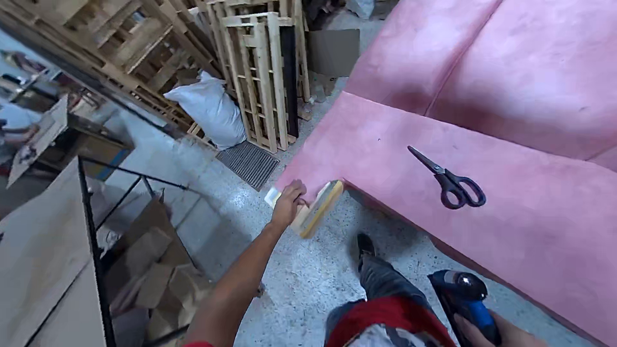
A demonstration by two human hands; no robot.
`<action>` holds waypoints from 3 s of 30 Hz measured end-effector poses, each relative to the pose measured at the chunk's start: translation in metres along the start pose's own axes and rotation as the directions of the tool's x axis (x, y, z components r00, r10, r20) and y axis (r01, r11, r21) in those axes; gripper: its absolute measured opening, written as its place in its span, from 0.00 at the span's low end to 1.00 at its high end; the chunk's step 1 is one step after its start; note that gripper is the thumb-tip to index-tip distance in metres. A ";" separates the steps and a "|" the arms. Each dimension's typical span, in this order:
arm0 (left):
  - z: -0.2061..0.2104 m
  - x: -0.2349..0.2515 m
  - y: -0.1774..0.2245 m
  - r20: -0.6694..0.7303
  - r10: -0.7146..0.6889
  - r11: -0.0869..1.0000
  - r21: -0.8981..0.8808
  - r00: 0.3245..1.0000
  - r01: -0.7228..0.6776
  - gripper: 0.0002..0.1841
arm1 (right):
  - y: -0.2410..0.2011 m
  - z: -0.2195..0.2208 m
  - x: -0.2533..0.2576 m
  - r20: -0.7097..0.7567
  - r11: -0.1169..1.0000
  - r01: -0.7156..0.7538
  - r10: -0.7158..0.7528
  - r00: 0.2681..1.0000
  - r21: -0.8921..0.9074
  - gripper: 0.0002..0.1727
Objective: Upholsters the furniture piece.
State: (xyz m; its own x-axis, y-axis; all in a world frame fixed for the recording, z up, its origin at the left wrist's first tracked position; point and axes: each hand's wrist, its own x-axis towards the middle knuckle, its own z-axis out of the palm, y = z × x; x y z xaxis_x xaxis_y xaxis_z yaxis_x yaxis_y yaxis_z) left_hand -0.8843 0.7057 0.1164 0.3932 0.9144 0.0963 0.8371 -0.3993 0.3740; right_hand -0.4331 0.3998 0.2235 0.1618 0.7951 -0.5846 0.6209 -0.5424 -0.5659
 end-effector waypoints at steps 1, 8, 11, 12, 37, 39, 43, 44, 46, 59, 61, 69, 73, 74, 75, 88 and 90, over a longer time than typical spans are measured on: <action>0.001 0.004 -0.009 -0.024 0.027 0.999 -0.029 0.999 -0.028 0.10 | -0.022 0.002 0.008 -0.021 1.000 -0.013 0.014 1.000 0.006 0.30; -0.012 0.047 -0.033 0.176 0.101 0.990 -0.115 0.979 -0.082 0.11 | -0.179 0.028 0.056 -0.148 0.997 0.015 -0.004 0.989 0.074 0.26; -0.026 0.051 -0.036 0.331 0.136 0.984 -0.154 0.934 -0.089 0.11 | -0.233 0.067 0.098 -0.244 0.996 0.094 -0.092 0.965 -0.004 0.24; -0.025 0.044 -0.037 0.320 0.152 0.983 -0.152 0.935 -0.107 0.10 | -0.252 0.081 0.110 -0.255 0.994 0.105 -0.108 0.961 -0.022 0.24; -0.101 0.064 -0.129 0.734 0.541 0.808 -0.589 0.410 -0.010 0.16 | -0.413 0.184 0.194 -0.153 0.941 0.021 -0.077 0.985 -0.339 0.20; -0.114 0.076 -0.151 0.776 0.223 0.822 -0.475 0.590 0.313 0.22 | -0.417 0.182 0.191 -0.201 0.946 0.015 -0.084 0.976 -0.324 0.22; -0.075 0.089 -0.180 0.703 -0.165 0.628 -0.466 0.692 0.623 0.41 | -0.422 0.184 0.178 -0.306 0.941 0.040 -0.149 0.940 -0.336 0.20; -0.062 0.086 -0.180 0.727 -0.124 0.584 -0.496 0.675 0.642 0.43 | -0.424 0.183 0.179 -0.310 0.941 0.054 -0.164 0.936 -0.333 0.19; -0.046 0.073 -0.182 0.738 -0.006 0.542 -0.565 0.674 0.623 0.41 | -0.427 0.179 0.183 -0.285 0.940 0.104 -0.202 0.937 -0.324 0.19; -0.030 0.029 -0.215 0.739 0.101 0.255 -0.666 0.666 0.701 0.35 | -0.444 0.138 0.268 0.023 0.819 0.302 -0.334 0.942 -0.488 0.13; -0.031 0.026 -0.221 0.764 0.133 0.024 -0.640 0.632 0.768 0.30 | -0.443 0.145 0.264 0.032 0.820 0.305 -0.332 0.943 -0.484 0.14; 0.017 0.036 -0.229 0.894 0.376 -0.295 -0.133 0.243 0.946 0.36 | -0.443 0.192 0.224 0.139 0.827 0.305 -0.272 0.952 -0.473 0.18; 0.029 0.033 -0.232 0.871 0.357 -0.473 -0.144 0.338 0.869 0.20 | -0.471 0.188 0.222 0.158 0.757 0.341 -0.306 0.939 -0.557 0.20; 0.031 0.031 -0.233 0.869 0.358 -0.483 -0.141 0.342 0.864 0.19 | -0.482 0.184 0.225 0.186 0.730 0.377 -0.332 0.925 -0.570 0.21; 0.031 0.029 -0.234 0.867 0.371 -0.479 -0.128 0.333 0.869 0.21 | -0.494 0.180 0.229 0.218 0.690 0.422 -0.368 0.904 -0.588 0.21; 0.070 0.003 -0.219 0.838 0.296 -0.551 -0.242 0.459 0.799 0.20 | -0.712 0.264 0.411 0.771 0.336 0.694 0.249 0.586 -0.637 0.46; 0.073 -0.001 -0.224 0.829 0.361 -0.487 -0.222 0.426 0.845 0.33 | -0.715 0.310 0.450 0.682 0.396 0.557 0.458 0.570 -0.730 0.44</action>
State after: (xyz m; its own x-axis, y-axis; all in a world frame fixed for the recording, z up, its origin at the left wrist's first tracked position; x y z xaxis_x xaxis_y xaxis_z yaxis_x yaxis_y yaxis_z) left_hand -1.0445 0.7890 -0.0353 0.7856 0.1901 -0.5888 -0.1598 0.9817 0.1036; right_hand -1.0419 1.0612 0.1848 -0.1467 0.0190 -0.9890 0.8959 0.4264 -0.1247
